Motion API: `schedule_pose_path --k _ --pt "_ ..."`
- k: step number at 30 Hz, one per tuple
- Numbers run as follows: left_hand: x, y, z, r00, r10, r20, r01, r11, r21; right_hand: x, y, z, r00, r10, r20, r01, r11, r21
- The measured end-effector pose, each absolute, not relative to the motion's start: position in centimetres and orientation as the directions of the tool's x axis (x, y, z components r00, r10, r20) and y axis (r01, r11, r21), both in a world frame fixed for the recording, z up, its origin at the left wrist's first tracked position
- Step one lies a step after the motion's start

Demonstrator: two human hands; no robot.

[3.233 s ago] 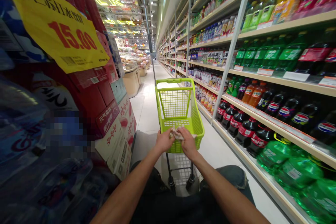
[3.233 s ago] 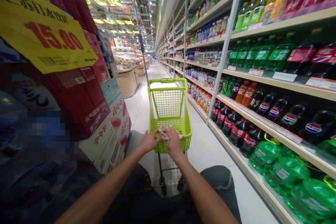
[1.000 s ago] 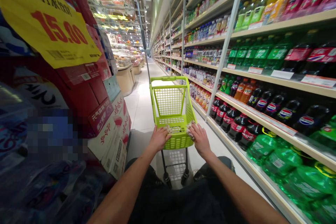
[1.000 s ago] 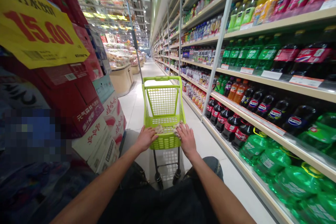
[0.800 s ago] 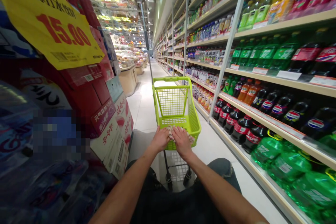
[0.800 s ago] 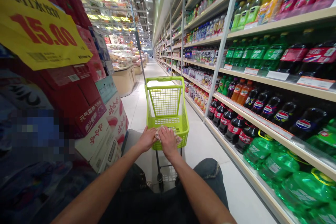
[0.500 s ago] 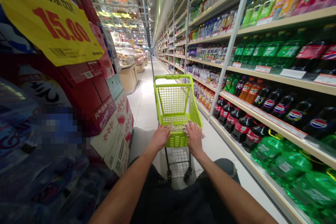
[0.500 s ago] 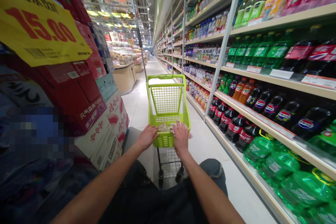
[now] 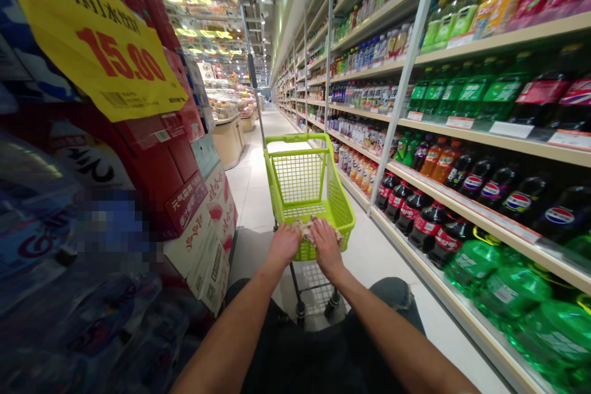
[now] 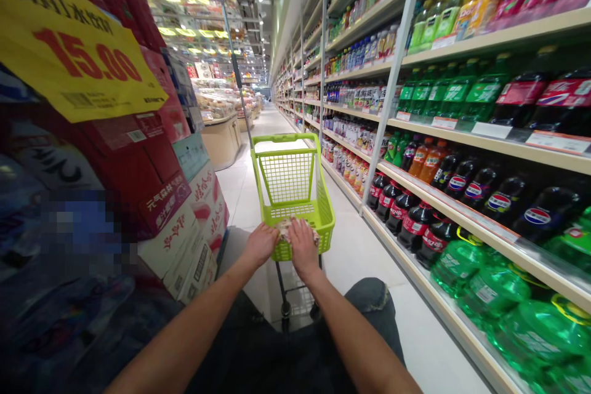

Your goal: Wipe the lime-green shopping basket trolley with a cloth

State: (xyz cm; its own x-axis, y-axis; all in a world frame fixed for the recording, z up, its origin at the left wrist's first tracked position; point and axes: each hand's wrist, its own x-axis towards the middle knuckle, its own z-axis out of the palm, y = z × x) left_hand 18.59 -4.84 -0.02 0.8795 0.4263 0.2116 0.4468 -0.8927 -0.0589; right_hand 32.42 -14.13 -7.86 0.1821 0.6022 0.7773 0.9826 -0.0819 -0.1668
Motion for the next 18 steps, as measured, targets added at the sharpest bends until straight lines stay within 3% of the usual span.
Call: schedule_pose_path --k 3,7,14,18 --pt "18.2 -4.5 0.2 0.881 0.421 0.218 0.437 -0.899 -0.03 35.1 -15.5 -7.8 0.187 0.595 0.782 0.982 -0.096 -0.161" --pt "17.3 -3.4 0.0 0.837 0.456 0.303 0.478 -0.879 0.005 37.5 -16.5 -7.4 0.32 0.52 0.792 0.947 -0.19 -0.258" --pt "18.1 -5.0 -0.6 0.81 0.487 0.325 0.509 -0.86 0.02 32.0 -14.0 -8.2 0.139 0.62 0.772 0.981 0.021 -0.193" --pt "18.2 -5.5 0.7 0.875 0.392 0.284 0.408 -0.913 0.003 36.4 -15.8 -7.9 0.158 0.604 0.781 0.984 -0.03 -0.176"
